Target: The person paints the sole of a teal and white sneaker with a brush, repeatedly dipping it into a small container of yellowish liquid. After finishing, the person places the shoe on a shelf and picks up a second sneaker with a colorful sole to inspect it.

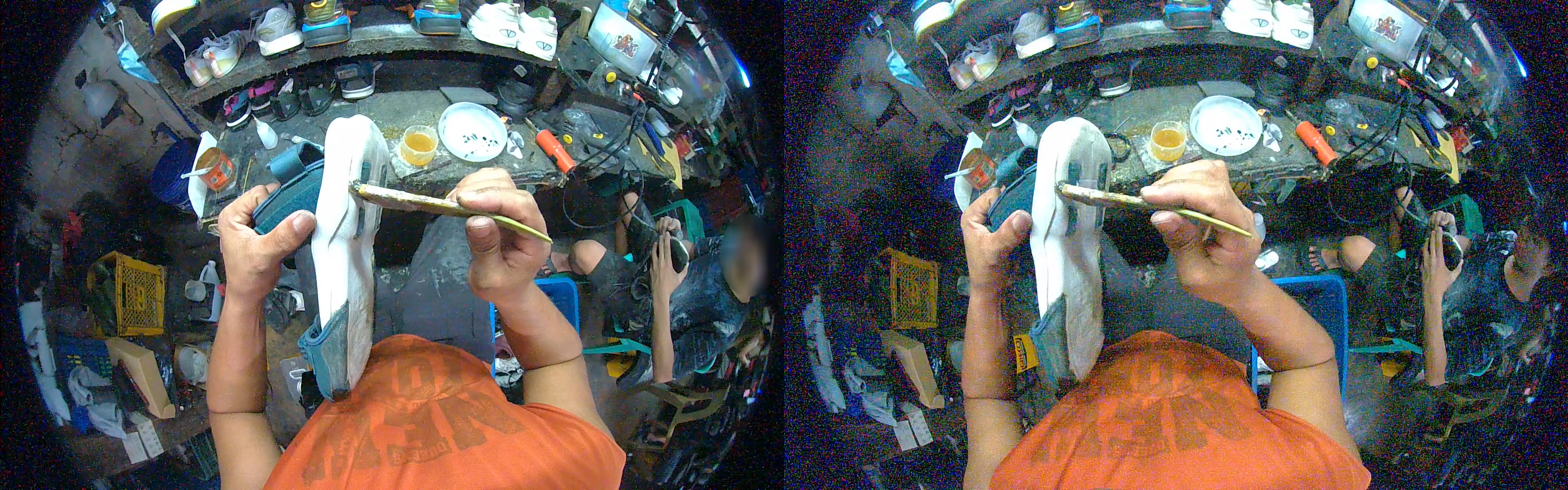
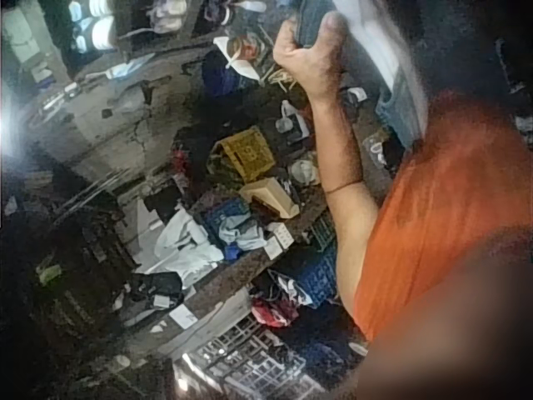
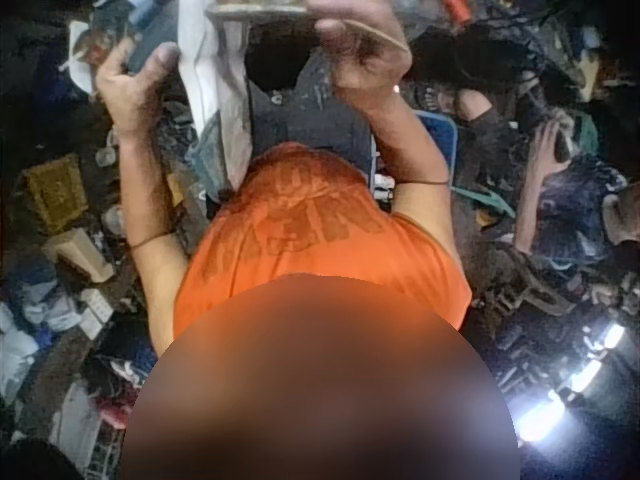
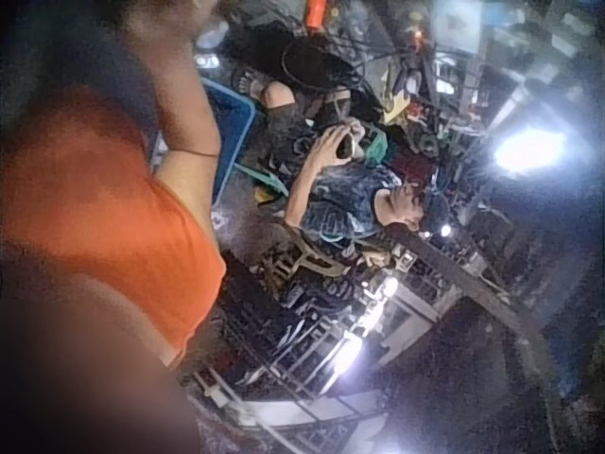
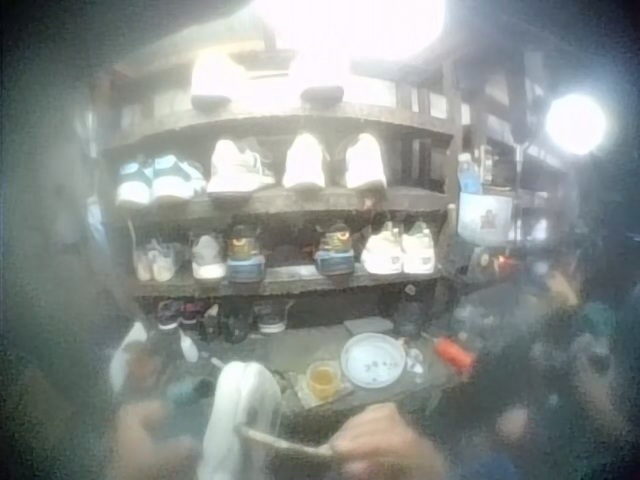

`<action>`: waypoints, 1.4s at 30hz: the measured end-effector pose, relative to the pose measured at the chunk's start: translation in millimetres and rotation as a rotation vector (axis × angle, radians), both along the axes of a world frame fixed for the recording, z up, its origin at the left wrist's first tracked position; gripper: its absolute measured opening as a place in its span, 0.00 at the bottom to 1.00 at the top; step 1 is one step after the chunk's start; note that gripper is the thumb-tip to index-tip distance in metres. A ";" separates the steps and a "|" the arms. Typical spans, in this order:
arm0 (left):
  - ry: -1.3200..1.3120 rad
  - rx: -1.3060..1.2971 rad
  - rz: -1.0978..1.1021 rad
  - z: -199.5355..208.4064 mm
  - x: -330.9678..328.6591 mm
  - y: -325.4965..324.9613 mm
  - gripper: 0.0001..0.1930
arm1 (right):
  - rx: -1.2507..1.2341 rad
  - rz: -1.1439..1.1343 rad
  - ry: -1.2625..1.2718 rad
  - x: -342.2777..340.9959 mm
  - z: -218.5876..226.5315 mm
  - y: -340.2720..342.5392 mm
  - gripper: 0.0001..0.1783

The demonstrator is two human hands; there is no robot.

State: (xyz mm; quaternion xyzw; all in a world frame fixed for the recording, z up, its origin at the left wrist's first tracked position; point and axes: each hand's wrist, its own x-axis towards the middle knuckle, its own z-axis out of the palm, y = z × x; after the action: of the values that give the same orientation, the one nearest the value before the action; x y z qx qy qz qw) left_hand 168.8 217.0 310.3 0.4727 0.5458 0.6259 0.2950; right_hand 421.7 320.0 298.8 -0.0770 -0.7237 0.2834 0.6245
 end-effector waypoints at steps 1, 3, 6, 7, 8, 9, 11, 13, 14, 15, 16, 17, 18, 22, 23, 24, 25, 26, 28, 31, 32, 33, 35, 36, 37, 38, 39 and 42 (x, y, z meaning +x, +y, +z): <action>-0.008 0.007 -0.001 -1.0 -0.1 0.8 0.17 | 0.013 0.004 -0.002 -0.1 -1.3 -0.4 0.11; -0.055 0.015 -0.003 -3.6 -0.5 2.3 0.18 | 0.035 0.011 -0.014 -0.5 -3.5 -1.9 0.10; -0.220 -0.019 -0.025 -9.9 -1.8 4.3 0.21 | 0.060 0.049 -0.071 0.1 -3.7 -3.4 0.09; -0.264 -0.013 -0.066 -12.5 -3.4 5.3 0.22 | 0.023 0.062 -0.053 0.7 -2.5 -1.8 0.09; -0.307 -0.009 -0.106 -14.8 -6.4 6.6 0.23 | -0.009 0.083 -0.039 0.8 -0.4 2.8 0.09; -0.358 0.000 -0.151 -18.2 -8.9 7.6 0.24 | -0.041 0.103 -0.023 1.6 1.6 6.2 0.09; -0.401 -0.028 -0.185 -27.2 -13.6 9.2 0.25 | -0.066 -0.054 0.056 0.5 4.7 15.6 0.09; -0.473 -0.033 -0.217 -39.4 -16.6 11.7 0.25 | -0.110 -0.105 -0.004 -4.7 5.5 25.3 0.07; -0.508 -0.029 -0.237 -46.8 -15.9 12.0 0.25 | -0.067 -0.043 -0.019 -6.8 3.6 22.9 0.07; -0.566 -0.049 -0.217 -52.4 -17.3 12.8 0.25 | -0.063 -0.007 -0.058 -9.7 2.0 22.2 0.08; -0.620 -0.062 -0.222 -57.7 -18.1 14.5 0.25 | -0.073 0.030 -0.109 -11.2 0.4 19.1 0.08; -0.678 -0.077 -0.224 -62.0 -18.4 15.1 0.25 | 0.019 0.116 -0.119 -13.7 -1.6 16.1 0.10; -0.730 -0.087 -0.238 -65.0 -17.9 13.4 0.26 | 0.033 0.146 -0.178 -13.6 -1.6 15.9 0.10; -0.826 -0.100 -0.378 -66.6 -8.3 7.7 0.30 | -0.098 0.022 -0.115 -16.8 2.9 26.0 0.08; -0.869 -0.103 -0.353 -65.0 -4.6 6.0 0.31 | -0.184 -0.039 -0.073 -18.1 4.1 28.7 0.08; -0.903 -0.090 -0.356 -63.2 -0.8 4.8 0.32 | -0.158 -0.087 -0.122 -15.8 5.2 27.0 0.08; -0.941 -0.078 -0.365 -61.4 2.3 3.6 0.33 | -0.031 -0.030 -0.159 -16.3 5.4 27.6 0.08; -1.014 -0.073 -0.368 -59.8 4.7 1.9 0.34 | 0.012 0.003 -0.207 -14.4 4.1 21.0 0.08; -1.168 -0.054 -0.394 -59.0 7.9 0.3 0.36 | 0.140 0.106 -0.262 -12.2 1.3 13.7 0.09; -1.084 -0.040 -0.413 -64.4 8.2 0.9 0.38 | -0.071 -0.088 -0.267 -11.3 -2.2 14.4 0.08; -0.971 -0.012 -0.428 -66.9 5.2 2.5 0.40 | -0.189 -0.143 -0.241 -11.1 -1.5 19.2 0.07; -0.949 -0.032 -0.399 -70.2 3.0 3.2 0.40 | -0.119 -0.133 -0.214 -10.4 -1.3 20.5 0.08; -0.858 -0.046 -0.365 -76.9 -3.1 3.2 0.40 | -0.122 -0.133 -0.230 -10.2 0.9 22.5 0.10; -0.819 -0.044 -0.351 -80.2 -6.2 2.5 0.40 | -0.027 -0.146 -0.265 -10.5 2.0 20.5 0.10; -0.780 -0.043 -0.337 -83.1 -9.2 1.7 0.39 | 0.035 -0.099 -0.267 -11.8 3.3 17.8 0.10; -0.778 -0.046 -0.332 -85.7 -11.6 1.4 0.39 | 0.058 -0.061 -0.285 -12.5 4.9 13.9 0.10; -0.774 -0.048 -0.327 -87.6 -13.8 1.1 0.38 | 0.135 -0.001 -0.274 -15.2 6.5 11.4 0.10; -0.766 -0.071 -0.314 -90.2 -15.5 1.2 0.37 | -0.051 0.037 -0.190 -20.5 13.7 11.4 0.09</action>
State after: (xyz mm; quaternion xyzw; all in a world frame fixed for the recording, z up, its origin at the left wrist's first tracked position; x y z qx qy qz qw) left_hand 153.2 218.2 220.0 0.2727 0.3391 0.6847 0.5847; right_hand 401.3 331.4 312.6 -0.1062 -0.7735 0.3048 0.5454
